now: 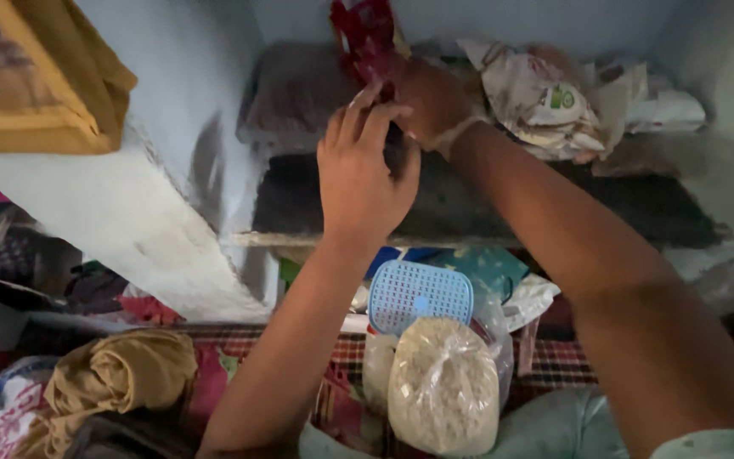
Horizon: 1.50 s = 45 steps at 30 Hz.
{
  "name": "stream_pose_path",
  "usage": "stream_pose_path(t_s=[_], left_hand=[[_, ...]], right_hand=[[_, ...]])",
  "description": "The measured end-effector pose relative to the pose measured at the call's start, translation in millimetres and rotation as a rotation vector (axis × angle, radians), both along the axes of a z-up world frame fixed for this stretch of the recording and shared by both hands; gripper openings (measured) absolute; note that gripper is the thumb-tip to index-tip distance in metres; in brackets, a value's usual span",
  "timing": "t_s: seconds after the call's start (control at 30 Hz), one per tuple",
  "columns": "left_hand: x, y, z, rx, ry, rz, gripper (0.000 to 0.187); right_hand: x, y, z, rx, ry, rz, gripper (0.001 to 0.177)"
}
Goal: The person handles and arranges various grocery items, containers, and small objects on a storage shelf while sitting on the floor.
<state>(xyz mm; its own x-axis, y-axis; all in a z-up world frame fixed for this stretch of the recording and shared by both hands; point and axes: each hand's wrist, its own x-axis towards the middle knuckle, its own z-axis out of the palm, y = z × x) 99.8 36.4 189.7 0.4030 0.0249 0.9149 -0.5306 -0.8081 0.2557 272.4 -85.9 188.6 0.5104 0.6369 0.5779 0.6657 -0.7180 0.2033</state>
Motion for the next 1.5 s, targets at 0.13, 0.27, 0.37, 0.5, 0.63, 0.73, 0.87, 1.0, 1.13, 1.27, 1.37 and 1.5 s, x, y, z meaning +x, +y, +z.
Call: stream_pose_path(t_s=[0.13,0.27,0.37,0.5,0.63,0.73,0.87,1.0,1.13,1.27,1.37,1.5], left_hand=[[12,7,-7,-0.089,0.053,0.035,0.024],[20,24,-36,-0.208,0.165,-0.082,0.023],[33,38,-70,-0.465,0.390,-0.249,0.027],[64,40,-98,-0.834,0.471,-0.597,0.048],[59,21,-97,-1.384,0.761,-0.707,0.064],[55,-9,-111,-1.226,1.053,-0.652,0.068],[27,-39,-144,-0.572,0.634,-0.717,0.063],[-4,-47,-128,-0.295,0.385,-0.471,0.088],[-14,-62,-121,-0.449,0.873,-0.579,0.097],[-13,-81,-154,-0.200,0.513,-0.607,0.065],[-21,-86,-178,-0.458,0.630,-0.665,0.055],[-12,-83,-201,-0.906,0.620,-0.676,0.049]], right_hand=[[73,34,-17,-0.080,0.089,-0.151,0.057],[84,27,-26,0.450,0.249,0.081,0.041],[44,3,-18,0.591,0.001,0.072,0.047],[-24,-44,-8,0.782,-0.049,0.221,0.035],[-92,-105,-32,1.506,0.562,0.775,0.018],[-125,-144,-73,1.665,0.654,0.855,0.021],[-145,-172,-126,1.719,0.476,0.462,0.015],[-170,-180,-130,1.048,-0.032,-0.025,0.054],[-167,-160,-119,0.690,0.091,-0.010,0.088],[-176,-142,-129,0.422,0.189,-0.410,0.073],[-189,-137,-137,0.540,0.094,-0.317,0.048],[-200,-134,-133,0.816,0.261,-0.109,0.043]])
